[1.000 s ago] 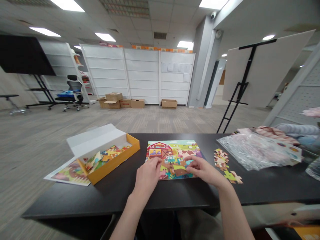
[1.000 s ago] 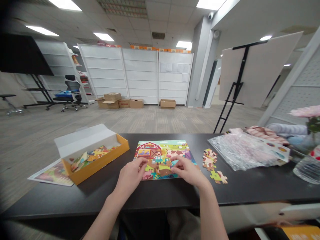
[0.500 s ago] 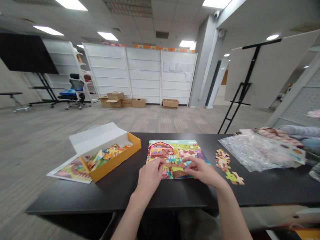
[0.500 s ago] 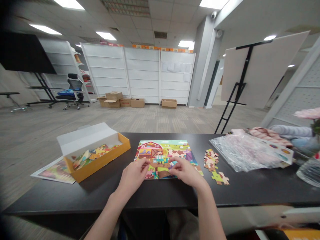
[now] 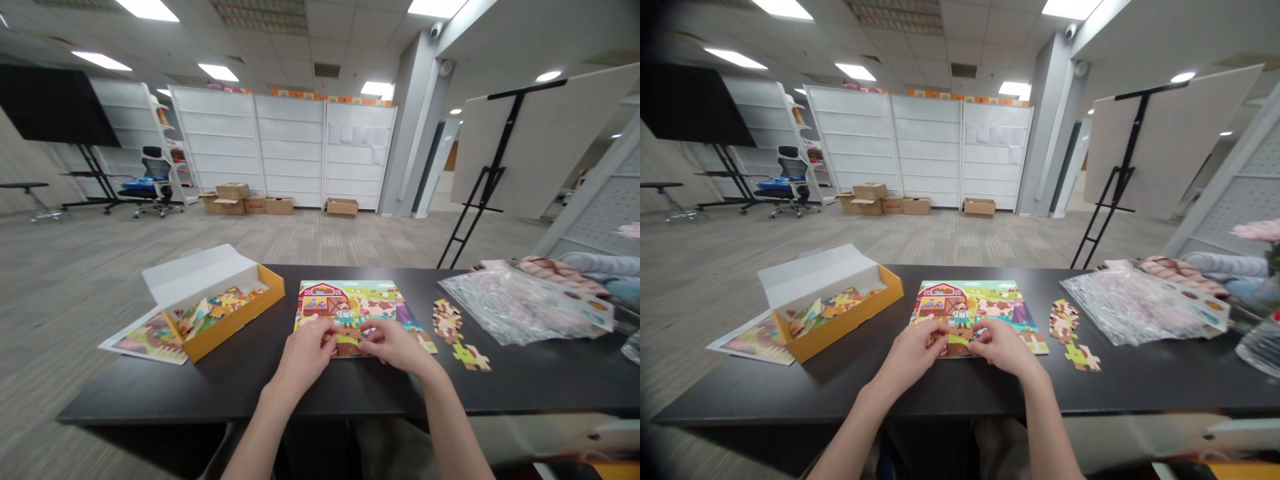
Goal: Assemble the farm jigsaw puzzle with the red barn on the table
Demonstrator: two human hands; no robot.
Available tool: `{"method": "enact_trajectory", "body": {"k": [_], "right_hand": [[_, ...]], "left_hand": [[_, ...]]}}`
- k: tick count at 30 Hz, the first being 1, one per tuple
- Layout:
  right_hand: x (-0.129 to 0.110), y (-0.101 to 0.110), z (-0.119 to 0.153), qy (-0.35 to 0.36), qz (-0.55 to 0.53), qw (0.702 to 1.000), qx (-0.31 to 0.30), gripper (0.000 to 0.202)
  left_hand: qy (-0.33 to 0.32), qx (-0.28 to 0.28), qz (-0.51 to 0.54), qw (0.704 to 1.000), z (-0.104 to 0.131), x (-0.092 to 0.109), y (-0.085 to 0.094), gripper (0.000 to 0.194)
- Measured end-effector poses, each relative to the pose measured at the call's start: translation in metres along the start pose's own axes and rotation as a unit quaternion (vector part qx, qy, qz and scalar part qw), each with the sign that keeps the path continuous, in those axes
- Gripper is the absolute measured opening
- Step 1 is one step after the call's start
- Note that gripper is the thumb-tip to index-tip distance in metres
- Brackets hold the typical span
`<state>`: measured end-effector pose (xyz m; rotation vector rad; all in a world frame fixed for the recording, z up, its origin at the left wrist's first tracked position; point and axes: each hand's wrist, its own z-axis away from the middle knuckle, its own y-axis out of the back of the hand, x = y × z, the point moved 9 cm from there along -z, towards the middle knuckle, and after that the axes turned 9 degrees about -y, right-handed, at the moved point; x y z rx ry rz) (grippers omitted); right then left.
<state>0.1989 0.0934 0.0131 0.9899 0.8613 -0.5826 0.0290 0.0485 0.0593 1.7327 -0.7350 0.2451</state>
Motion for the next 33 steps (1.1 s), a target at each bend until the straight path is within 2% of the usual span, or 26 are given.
{"method": "enact_trajectory", "body": {"k": [5,9,17,23,29,33], "right_hand": [[-0.002,0.005,0.004,-0.001,0.011,1.0,0.006,0.041],[-0.007,0.006,0.006,0.014,0.026,1.0,0.006,0.036],[-0.012,0.005,0.008,0.017,0.053,0.998,0.009,0.034],[-0.015,0.006,0.008,0.047,0.072,0.996,0.025,0.029],[-0.016,0.013,0.01,0.046,0.121,0.99,0.063,0.026],[-0.017,0.011,0.011,0.054,0.129,0.989,0.05,0.025]], "left_hand": [[-0.027,-0.027,0.011,0.999,0.002,0.005,-0.006,0.018],[-0.051,-0.048,0.024,0.997,0.005,0.011,-0.007,0.033],[-0.079,-0.05,-0.026,0.995,0.004,0.019,-0.01,0.04],[-0.078,-0.043,-0.047,0.995,0.001,0.021,-0.013,0.035],[-0.069,-0.044,-0.061,0.995,0.001,0.02,-0.015,0.028],[-0.072,-0.047,-0.066,0.994,0.0,0.02,-0.014,0.026]]}}
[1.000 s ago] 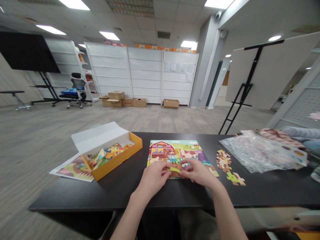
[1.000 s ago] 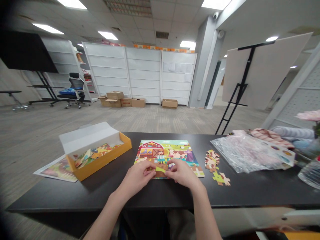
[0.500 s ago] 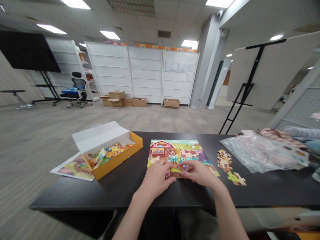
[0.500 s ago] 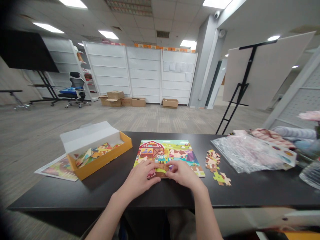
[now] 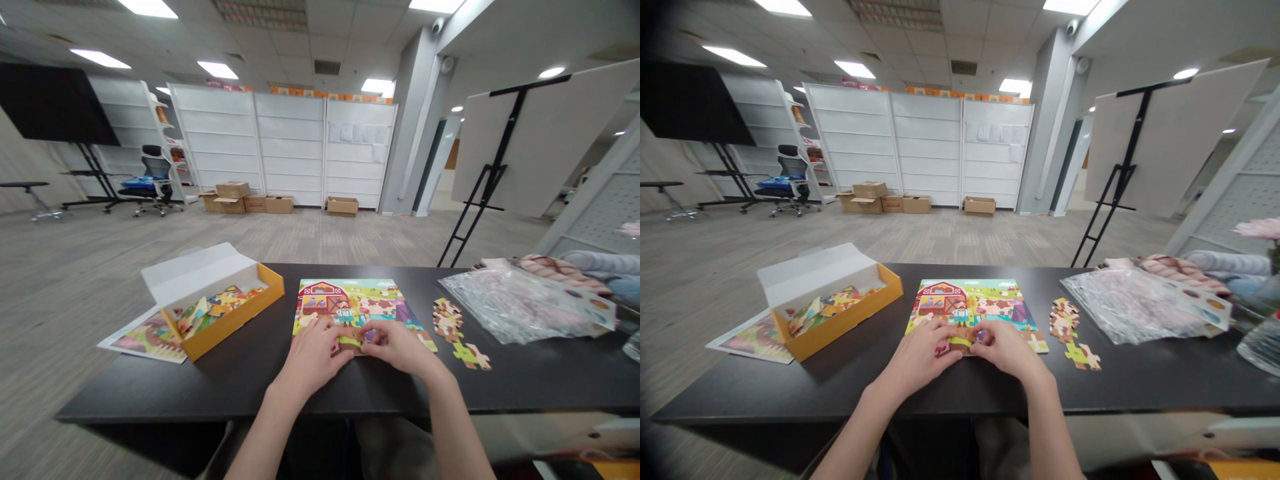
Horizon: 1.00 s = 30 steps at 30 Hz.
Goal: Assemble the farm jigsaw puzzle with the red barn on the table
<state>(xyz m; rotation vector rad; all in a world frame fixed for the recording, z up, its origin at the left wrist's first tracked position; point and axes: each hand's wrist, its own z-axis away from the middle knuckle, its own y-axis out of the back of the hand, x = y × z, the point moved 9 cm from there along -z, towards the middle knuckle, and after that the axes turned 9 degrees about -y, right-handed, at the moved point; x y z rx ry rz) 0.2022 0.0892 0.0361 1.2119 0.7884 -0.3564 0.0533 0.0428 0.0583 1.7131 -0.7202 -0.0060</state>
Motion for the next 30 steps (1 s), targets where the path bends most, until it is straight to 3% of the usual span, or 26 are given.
{"method": "enact_trajectory", "body": {"k": [10,30], "right_hand": [[0.0064,-0.0076,-0.0028,-0.017,0.005,1.0,-0.024,0.044],[0.0066,-0.0089,-0.0046,-0.001,0.019,1.0,-0.013,0.039]], "left_hand": [[0.005,-0.004,-0.031,1.0,-0.0022,0.003,-0.0008,0.025],[-0.011,-0.019,-0.019,1.0,-0.0029,-0.0007,-0.005,0.033]]}}
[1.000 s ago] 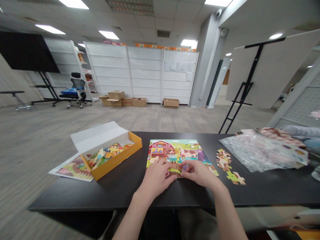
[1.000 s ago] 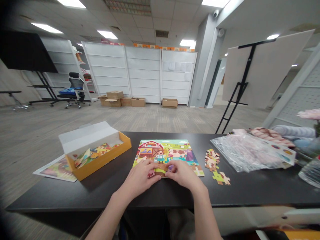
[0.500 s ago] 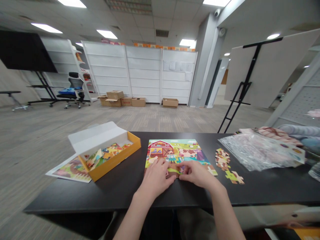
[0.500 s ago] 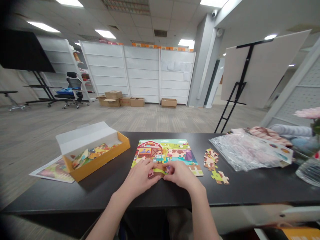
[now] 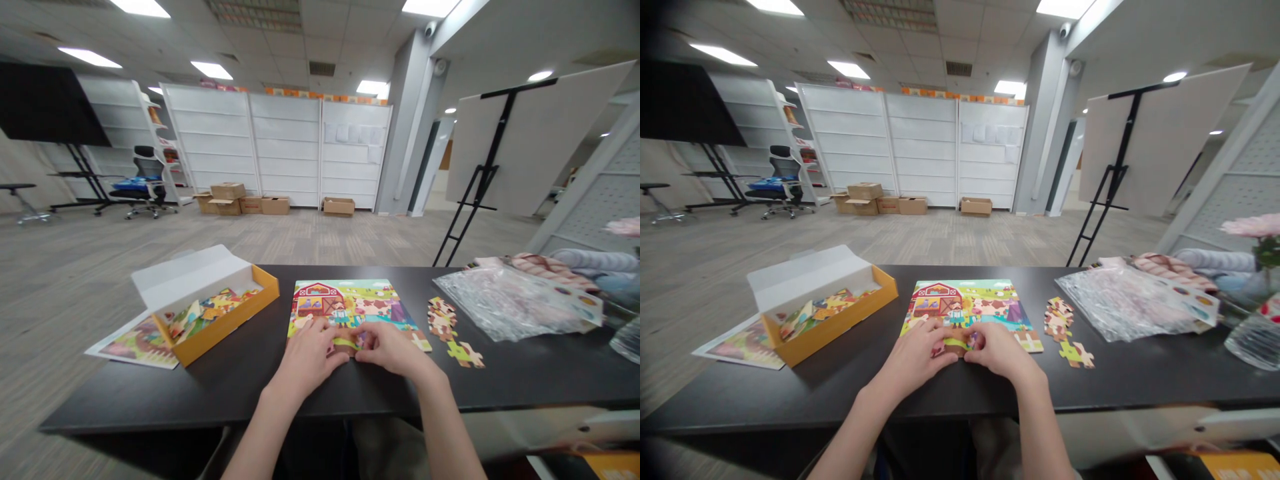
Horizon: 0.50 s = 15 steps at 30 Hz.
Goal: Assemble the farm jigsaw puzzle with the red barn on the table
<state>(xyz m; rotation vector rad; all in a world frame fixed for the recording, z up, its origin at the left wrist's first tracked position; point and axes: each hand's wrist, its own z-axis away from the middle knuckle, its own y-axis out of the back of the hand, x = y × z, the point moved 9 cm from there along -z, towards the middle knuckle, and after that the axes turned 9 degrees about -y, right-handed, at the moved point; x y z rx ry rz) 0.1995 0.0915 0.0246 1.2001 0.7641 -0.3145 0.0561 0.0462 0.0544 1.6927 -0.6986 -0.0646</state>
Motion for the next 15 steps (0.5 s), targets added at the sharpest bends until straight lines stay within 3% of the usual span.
{"method": "enact_trajectory", "body": {"k": [5,9,12,15], "right_hand": [[-0.007,0.005,0.005,0.009,0.01,1.0,0.006,0.029],[-0.002,0.039,0.016,0.015,-0.005,0.997,0.076,0.027],[0.035,0.088,0.033,-0.037,0.03,0.98,0.192,0.03],[0.096,0.141,0.062,-0.145,0.075,0.935,0.314,0.027]], "left_hand": [[0.002,-0.018,0.0,1.0,-0.003,0.001,0.002,0.032],[0.001,-0.027,0.005,1.0,-0.005,0.001,0.003,0.031],[-0.002,-0.032,0.002,0.999,-0.007,0.002,0.003,0.033],[-0.004,-0.035,0.006,0.999,-0.007,0.002,0.002,0.035]]}}
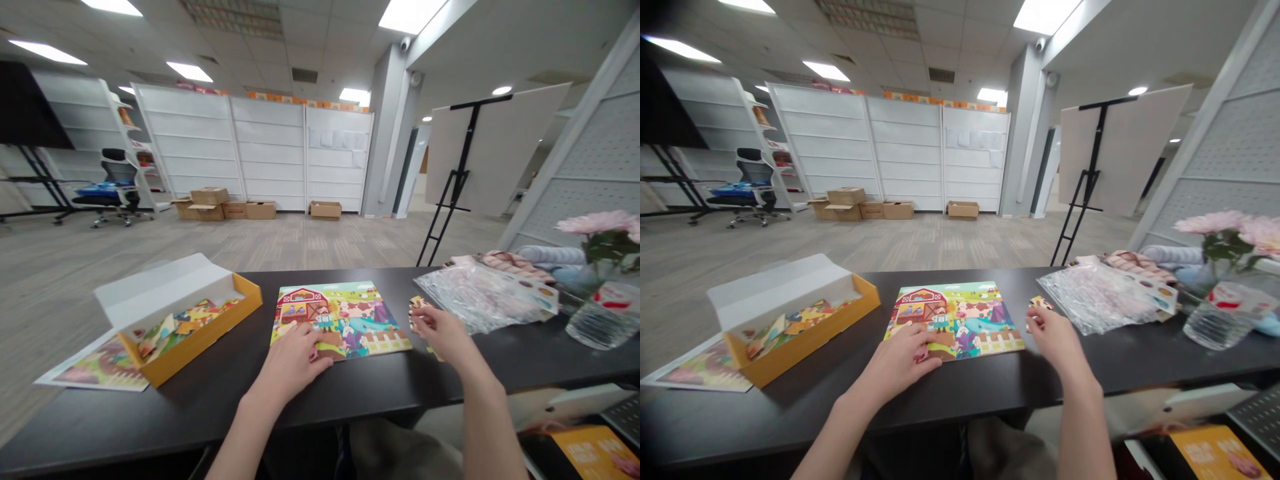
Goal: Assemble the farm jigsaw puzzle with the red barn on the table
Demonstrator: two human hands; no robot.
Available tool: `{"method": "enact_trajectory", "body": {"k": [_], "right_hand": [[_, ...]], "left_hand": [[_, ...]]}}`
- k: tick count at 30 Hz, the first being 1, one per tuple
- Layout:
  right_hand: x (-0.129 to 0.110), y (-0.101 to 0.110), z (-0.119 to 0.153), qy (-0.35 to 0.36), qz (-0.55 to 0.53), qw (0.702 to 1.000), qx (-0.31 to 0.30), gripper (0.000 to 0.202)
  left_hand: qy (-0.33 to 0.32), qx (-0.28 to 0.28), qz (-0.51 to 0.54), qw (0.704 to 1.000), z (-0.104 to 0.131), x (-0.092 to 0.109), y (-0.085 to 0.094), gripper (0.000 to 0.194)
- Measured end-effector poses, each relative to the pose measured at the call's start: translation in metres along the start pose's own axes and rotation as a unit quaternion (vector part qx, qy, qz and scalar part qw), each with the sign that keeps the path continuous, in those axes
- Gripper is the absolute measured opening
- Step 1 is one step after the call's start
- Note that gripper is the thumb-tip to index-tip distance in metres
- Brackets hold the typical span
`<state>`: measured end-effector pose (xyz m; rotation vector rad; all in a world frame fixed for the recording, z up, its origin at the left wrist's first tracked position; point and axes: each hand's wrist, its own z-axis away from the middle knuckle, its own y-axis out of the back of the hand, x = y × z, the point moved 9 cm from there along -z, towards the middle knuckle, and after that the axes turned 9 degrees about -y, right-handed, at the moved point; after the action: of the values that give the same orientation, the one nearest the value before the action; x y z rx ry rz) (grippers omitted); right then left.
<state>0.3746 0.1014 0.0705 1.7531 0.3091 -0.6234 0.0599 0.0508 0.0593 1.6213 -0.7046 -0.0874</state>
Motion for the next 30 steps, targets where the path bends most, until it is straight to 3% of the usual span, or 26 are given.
{"method": "enact_trajectory", "body": {"k": [2,4,8,12,16,19,22,27,30], "right_hand": [[0.043,0.022,-0.008,-0.054,0.032,0.997,0.047,0.027],[0.074,0.031,-0.01,-0.09,0.057,0.994,0.039,0.027],[0.094,0.022,-0.005,-0.106,0.083,0.99,-0.047,0.039],[0.081,0.01,0.0,-0.091,0.094,0.987,-0.089,0.037],[0.076,0.008,0.001,-0.089,0.075,0.99,-0.084,0.03],[0.078,0.01,0.0,-0.086,0.023,0.994,-0.07,0.033],[0.072,0.01,0.001,-0.065,-0.097,0.99,-0.084,0.035],[0.021,0.004,0.009,-0.004,-0.287,0.95,-0.122,0.049],[-0.024,-0.018,0.02,0.038,-0.326,0.928,-0.176,0.052]], "left_hand": [[0.003,0.003,0.003,1.0,0.001,-0.001,0.0,0.034],[0.008,0.007,0.006,1.0,0.001,-0.003,0.001,0.032],[0.012,0.007,0.011,1.0,0.0,-0.005,0.0,0.03],[0.021,0.013,0.001,1.0,-0.004,-0.005,0.001,0.033],[0.025,0.016,-0.01,1.0,-0.007,-0.005,0.001,0.028],[0.024,0.016,-0.012,1.0,-0.008,-0.005,0.001,0.025],[0.029,0.017,-0.008,0.999,-0.009,-0.005,0.003,0.024],[0.031,0.025,-0.001,0.999,-0.009,-0.005,0.004,0.027],[0.023,0.061,0.015,0.998,-0.011,-0.003,0.006,0.029]]}}
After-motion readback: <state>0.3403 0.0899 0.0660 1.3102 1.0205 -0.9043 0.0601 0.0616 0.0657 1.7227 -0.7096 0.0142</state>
